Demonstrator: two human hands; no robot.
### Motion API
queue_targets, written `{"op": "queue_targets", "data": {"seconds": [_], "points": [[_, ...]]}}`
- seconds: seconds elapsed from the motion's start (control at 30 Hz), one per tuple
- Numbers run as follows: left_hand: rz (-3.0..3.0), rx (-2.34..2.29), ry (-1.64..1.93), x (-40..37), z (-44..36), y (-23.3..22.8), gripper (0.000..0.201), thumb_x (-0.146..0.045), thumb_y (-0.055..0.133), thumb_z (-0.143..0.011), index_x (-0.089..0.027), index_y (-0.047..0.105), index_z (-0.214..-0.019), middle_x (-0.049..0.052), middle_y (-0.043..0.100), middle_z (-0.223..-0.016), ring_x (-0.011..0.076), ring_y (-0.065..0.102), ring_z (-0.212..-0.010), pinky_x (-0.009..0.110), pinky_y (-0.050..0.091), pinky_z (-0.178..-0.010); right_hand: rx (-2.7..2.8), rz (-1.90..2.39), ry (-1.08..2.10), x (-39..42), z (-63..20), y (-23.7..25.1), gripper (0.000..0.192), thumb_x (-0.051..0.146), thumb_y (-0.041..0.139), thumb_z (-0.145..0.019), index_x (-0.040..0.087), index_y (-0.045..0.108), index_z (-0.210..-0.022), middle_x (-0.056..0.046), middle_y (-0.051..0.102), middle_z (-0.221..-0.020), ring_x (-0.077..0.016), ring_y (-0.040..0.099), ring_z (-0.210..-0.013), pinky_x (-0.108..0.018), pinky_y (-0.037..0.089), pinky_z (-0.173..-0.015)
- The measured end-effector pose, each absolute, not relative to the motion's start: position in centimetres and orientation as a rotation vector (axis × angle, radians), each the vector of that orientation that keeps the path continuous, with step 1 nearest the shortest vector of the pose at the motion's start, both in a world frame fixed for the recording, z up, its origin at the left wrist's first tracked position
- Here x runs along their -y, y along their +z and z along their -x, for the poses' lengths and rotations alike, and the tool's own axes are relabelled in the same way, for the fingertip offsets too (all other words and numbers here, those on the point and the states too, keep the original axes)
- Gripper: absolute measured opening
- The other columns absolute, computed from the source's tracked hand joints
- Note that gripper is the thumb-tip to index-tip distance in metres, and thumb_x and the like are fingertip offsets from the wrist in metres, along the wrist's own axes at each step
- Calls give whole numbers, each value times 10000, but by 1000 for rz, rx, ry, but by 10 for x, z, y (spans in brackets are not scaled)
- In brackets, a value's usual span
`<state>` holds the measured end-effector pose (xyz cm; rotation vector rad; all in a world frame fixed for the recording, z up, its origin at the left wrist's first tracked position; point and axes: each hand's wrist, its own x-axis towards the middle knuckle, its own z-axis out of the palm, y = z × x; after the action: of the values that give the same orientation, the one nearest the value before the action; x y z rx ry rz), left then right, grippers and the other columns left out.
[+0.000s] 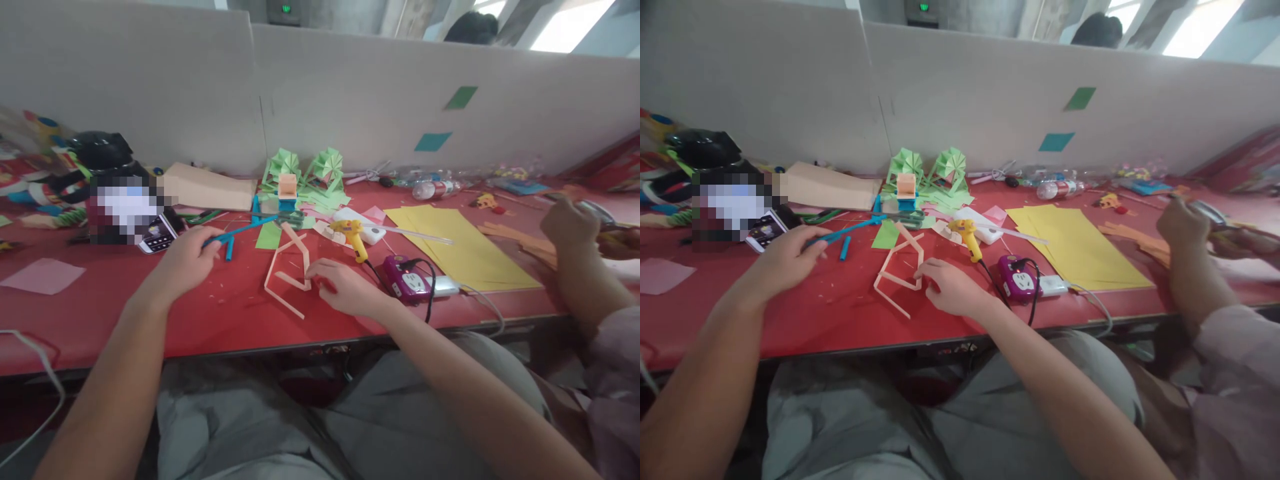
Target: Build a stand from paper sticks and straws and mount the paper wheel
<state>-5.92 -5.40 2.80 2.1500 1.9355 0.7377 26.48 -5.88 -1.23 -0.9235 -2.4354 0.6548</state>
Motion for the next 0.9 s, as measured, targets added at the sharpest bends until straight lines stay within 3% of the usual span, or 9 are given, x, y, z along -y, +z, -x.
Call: {"op": "queue_targets", "data": {"seconds": [0.17, 0.3, 0.53, 0.63, 0.73, 0.9], "points": [[-2023, -1643, 743, 3, 34, 34, 246, -371, 485, -863, -191, 651, -892, 46, 682, -811, 186, 611, -678, 275, 453, -592, 2515, 897, 585, 59, -265, -11, 437, -27, 479, -777, 177, 702, -1092, -105, 661, -1225, -219, 634, -1110, -360, 498, -986], [-2004, -1405, 912, -17, 17, 25, 265, -392, 495, -888, -176, 609, -786, 29, 648, -740, 143, 540, -614, 253, 413, -591, 2591, 966, 482, 59, -263, -13, 311, 0, 512, -783, 157, 738, -929, -119, 698, -1105, -244, 647, -1030, -393, 507, -948], [-2100, -1290, 935, -8, 4, 0, 327, -418, 494, -942, -176, 596, -748, 3, 579, -707, 142, 522, -662, 266, 398, -653, 2483, 976, 577, 58, -266, -18, 386, -38, 477, -762, 180, 751, -924, -84, 718, -1124, -222, 645, -1064, -367, 484, -981], [-2140, -1274, 923, -2, 3, 0, 312, -414, 495, -946, -173, 622, -794, 11, 614, -755, 157, 564, -727, 272, 424, -705, 2345, 1037, 667, 53, -265, -22, 342, -22, 482, -768, 186, 727, -884, -69, 725, -1037, -203, 663, -973, -346, 505, -911], [-2159, -1283, 882, 2, 0, 2, 302, -427, 508, -939, -176, 673, -909, 29, 685, -847, 182, 614, -804, 282, 460, -749, 2051, 1131, 813, 45, -260, -28, 260, 62, 534, -809, 174, 682, -992, -71, 721, -979, -193, 668, -905, -335, 523, -818], [-2278, -1242, 726, 8, -5, -3, 317, -434, 539, -927, -198, 737, -1004, 35, 751, -932, 195, 650, -834, 282, 485, -767, 1448, 1087, 1290, 40, -252, -25, 348, 363, 717, -802, 200, 624, -1095, -18, 686, -822, -156, 638, -718, -307, 534, -666]]}}
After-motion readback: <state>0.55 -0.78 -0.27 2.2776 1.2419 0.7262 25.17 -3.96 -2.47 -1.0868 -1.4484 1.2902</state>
